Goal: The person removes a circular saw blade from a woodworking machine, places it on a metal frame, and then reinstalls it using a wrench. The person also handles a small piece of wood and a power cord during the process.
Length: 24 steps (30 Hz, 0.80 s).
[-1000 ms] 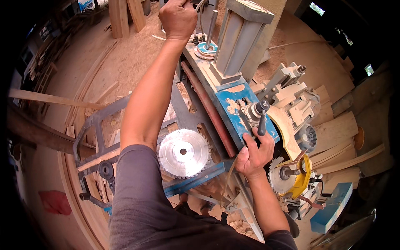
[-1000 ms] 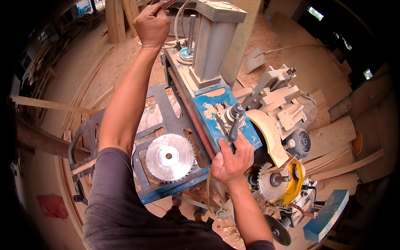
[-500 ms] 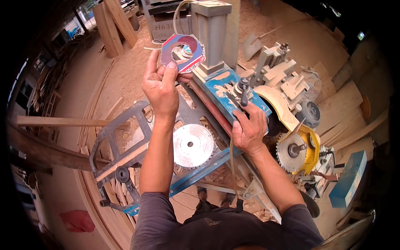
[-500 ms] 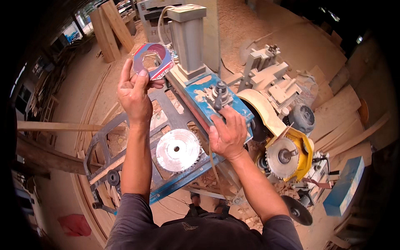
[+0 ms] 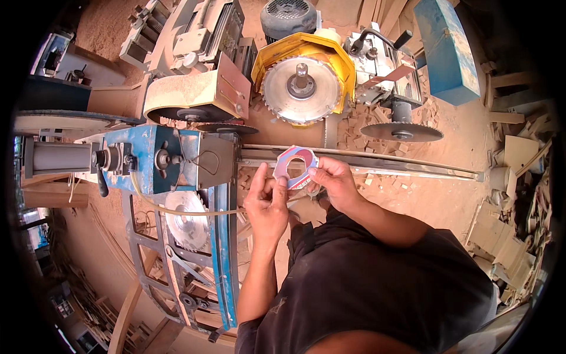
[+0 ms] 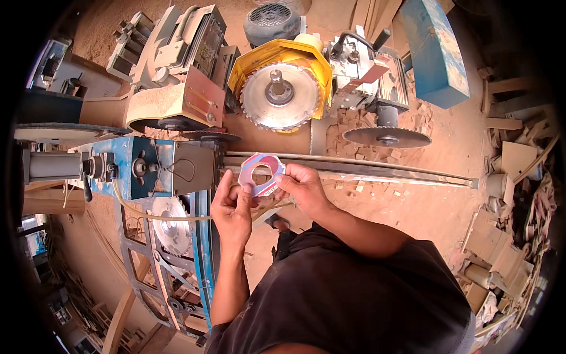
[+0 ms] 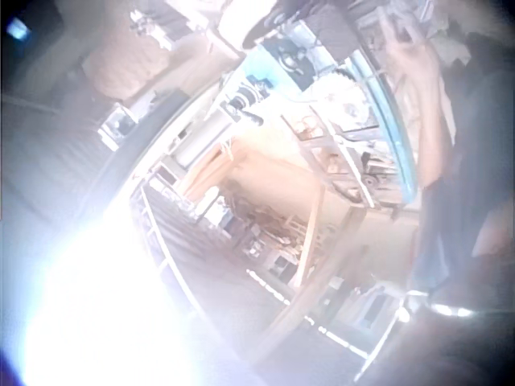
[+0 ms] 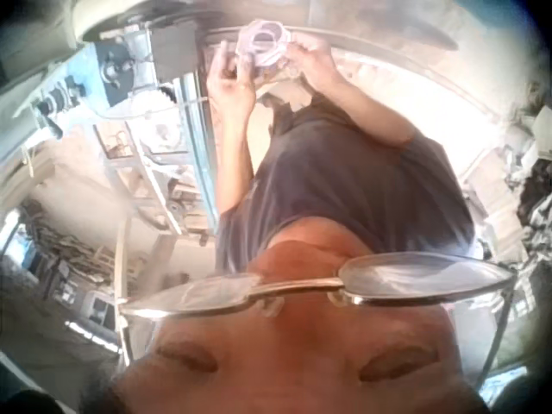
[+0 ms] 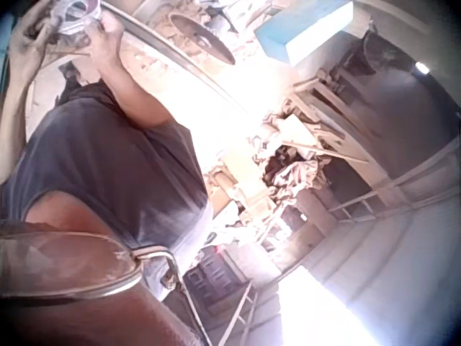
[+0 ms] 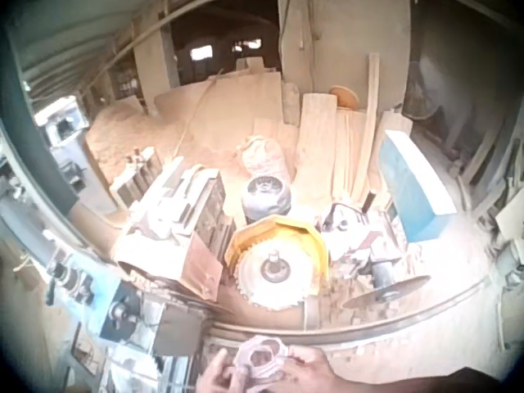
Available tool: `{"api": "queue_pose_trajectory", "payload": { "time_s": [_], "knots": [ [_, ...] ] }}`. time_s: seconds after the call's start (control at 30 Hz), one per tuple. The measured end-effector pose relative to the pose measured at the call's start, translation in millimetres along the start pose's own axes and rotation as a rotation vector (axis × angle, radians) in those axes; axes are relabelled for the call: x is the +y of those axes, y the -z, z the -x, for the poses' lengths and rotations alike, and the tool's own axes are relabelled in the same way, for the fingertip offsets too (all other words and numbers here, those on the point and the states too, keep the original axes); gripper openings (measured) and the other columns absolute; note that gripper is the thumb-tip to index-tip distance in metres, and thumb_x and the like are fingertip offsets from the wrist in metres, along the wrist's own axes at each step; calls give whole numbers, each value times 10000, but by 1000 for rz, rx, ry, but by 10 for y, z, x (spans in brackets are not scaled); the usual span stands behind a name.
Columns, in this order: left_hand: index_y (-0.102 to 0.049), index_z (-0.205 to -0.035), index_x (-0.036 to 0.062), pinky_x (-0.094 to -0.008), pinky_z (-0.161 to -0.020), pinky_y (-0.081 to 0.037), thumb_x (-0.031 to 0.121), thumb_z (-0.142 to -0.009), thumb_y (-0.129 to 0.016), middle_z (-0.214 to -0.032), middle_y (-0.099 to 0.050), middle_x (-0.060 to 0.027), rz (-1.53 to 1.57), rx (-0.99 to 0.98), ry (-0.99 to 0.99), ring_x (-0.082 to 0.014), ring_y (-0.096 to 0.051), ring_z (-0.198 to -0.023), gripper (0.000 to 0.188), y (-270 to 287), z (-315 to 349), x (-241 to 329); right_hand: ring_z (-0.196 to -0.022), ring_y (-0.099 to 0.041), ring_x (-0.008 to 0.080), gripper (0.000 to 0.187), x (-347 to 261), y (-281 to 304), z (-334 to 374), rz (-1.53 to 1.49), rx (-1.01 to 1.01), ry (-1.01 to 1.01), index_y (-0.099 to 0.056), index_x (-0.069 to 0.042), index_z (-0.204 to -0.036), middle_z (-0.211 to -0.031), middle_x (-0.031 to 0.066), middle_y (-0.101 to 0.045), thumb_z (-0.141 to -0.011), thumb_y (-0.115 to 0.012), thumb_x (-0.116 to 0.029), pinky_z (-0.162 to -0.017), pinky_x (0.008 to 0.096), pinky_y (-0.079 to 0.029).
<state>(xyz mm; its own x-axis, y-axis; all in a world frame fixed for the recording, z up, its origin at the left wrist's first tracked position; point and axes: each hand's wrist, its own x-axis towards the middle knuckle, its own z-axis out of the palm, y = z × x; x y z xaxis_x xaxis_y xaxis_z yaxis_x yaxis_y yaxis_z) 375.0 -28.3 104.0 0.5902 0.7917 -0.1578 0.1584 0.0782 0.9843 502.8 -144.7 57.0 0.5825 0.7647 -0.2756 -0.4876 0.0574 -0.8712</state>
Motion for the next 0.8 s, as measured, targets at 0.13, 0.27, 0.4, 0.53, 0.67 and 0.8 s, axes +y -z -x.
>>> {"api": "queue_pose_trajectory", "payload": {
  "time_s": [0.13, 0.27, 0.4, 0.53, 0.67, 0.8],
  "knots": [
    [-560, -1296, -128, -269, -806, -529, 67, -921, -704, -996, -738, -116, -109, -40, -40, -113, -657, -856, 446, -386, -757, -296, -611, -591, 81, 171, 76, 613, -60, -139, 367, -44, -612, -55, -825, -718, 32, -656, -975, -634, -132, -565, 217, -429],
    [-513, -1363, -97, -337, -974, -485, 74, -826, -783, -1275, -640, -235, -398, -88, -264, -273, -655, -1093, 625, -837, -1650, -508, -593, -594, 84, 181, 165, 1024, -80, -177, 468, -29, -600, -62, -810, -730, 43, -669, -972, -641, -130, -546, 226, -421],
    [-398, -1444, -38, -407, -1118, -372, 147, -692, -897, -1417, -482, -231, -737, -159, -271, -361, -444, -1332, 922, -1246, -2139, -525, -608, -595, 88, 167, 195, 1195, -49, -185, 505, -54, -617, -50, -842, -743, 41, -670, -985, -630, -136, -559, 224, -422],
    [-355, -1439, -21, -421, -1131, -353, 172, -652, -924, -1406, -435, -239, -851, -208, -229, -376, -379, -1355, 990, -1490, -2343, -577, -623, -579, 80, 142, 167, 1290, -18, -189, 524, -68, -634, -31, -889, -775, 46, -675, -998, -604, -117, -574, 221, -417],
    [-384, -1422, 0, -407, -1084, -398, 171, -644, -938, -1302, -481, -206, -821, -166, -355, -355, -495, -1221, 970, -1518, -2464, -763, -624, -578, 78, 141, 307, 1453, -9, -185, 539, -52, -639, -32, -911, -772, 36, -671, -1004, -598, -130, -568, 219, -406],
    [-295, -1466, -87, -373, -1069, -421, 159, -609, -953, -1332, -520, -196, -778, -176, -449, -301, -534, -1219, 1108, -1505, -2566, -719, -629, -566, 50, 179, 294, 1503, 48, -170, 595, -117, -604, -63, -843, -724, -3, -642, -994, -629, -156, -592, 217, -420]
  ]
}}
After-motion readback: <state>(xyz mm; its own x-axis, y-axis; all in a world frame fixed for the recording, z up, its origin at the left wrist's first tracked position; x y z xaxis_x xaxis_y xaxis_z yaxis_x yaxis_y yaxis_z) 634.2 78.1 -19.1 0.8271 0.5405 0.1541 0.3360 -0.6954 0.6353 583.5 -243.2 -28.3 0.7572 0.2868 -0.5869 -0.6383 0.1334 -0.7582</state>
